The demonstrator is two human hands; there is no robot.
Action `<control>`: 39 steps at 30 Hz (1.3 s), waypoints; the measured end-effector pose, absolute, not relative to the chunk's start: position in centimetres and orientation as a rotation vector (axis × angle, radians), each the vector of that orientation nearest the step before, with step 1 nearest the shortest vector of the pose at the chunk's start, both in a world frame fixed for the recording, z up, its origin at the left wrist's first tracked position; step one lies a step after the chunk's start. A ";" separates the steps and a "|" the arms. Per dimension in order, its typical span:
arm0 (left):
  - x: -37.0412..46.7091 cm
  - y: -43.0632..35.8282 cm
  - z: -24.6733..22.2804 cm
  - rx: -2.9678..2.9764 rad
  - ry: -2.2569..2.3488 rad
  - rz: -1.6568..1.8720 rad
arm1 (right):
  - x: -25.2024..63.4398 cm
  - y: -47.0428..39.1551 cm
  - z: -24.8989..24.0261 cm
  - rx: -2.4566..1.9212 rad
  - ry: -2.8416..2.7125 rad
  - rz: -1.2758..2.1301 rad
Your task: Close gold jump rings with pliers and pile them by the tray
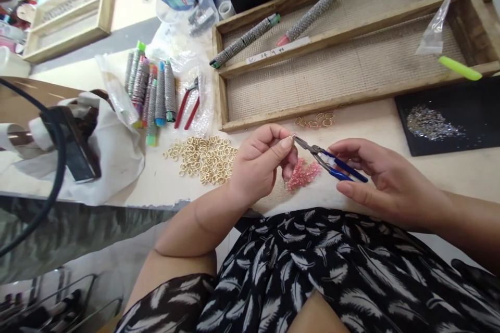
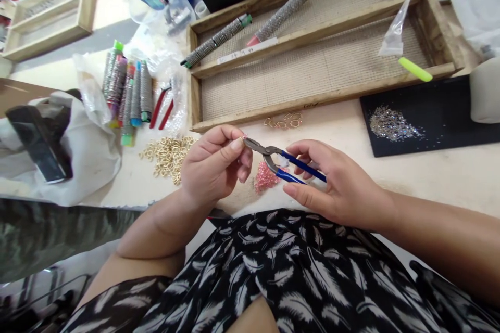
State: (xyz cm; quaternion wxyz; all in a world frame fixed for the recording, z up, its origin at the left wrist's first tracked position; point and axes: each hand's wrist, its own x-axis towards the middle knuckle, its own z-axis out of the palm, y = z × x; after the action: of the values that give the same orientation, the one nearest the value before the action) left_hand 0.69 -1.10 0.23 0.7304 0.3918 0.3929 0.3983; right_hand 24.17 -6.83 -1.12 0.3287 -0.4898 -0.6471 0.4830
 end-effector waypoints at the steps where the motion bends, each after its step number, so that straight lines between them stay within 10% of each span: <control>1: 0.6 -1.1 0.2 0.865 0.863 0.881 | 24.3 -6.9 -1.2 -1.286 -1.711 1.269; 39: 0.6 -1.0 -0.7 0.900 0.881 0.852 | 24.4 -6.6 -1.6 -1.139 -2.108 0.797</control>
State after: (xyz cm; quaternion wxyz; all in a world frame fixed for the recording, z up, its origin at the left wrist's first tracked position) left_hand 0.64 -1.02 -0.74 0.7248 0.4077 0.3992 0.3862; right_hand 24.44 -6.63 -1.64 0.3035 -0.4298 -0.7954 0.3007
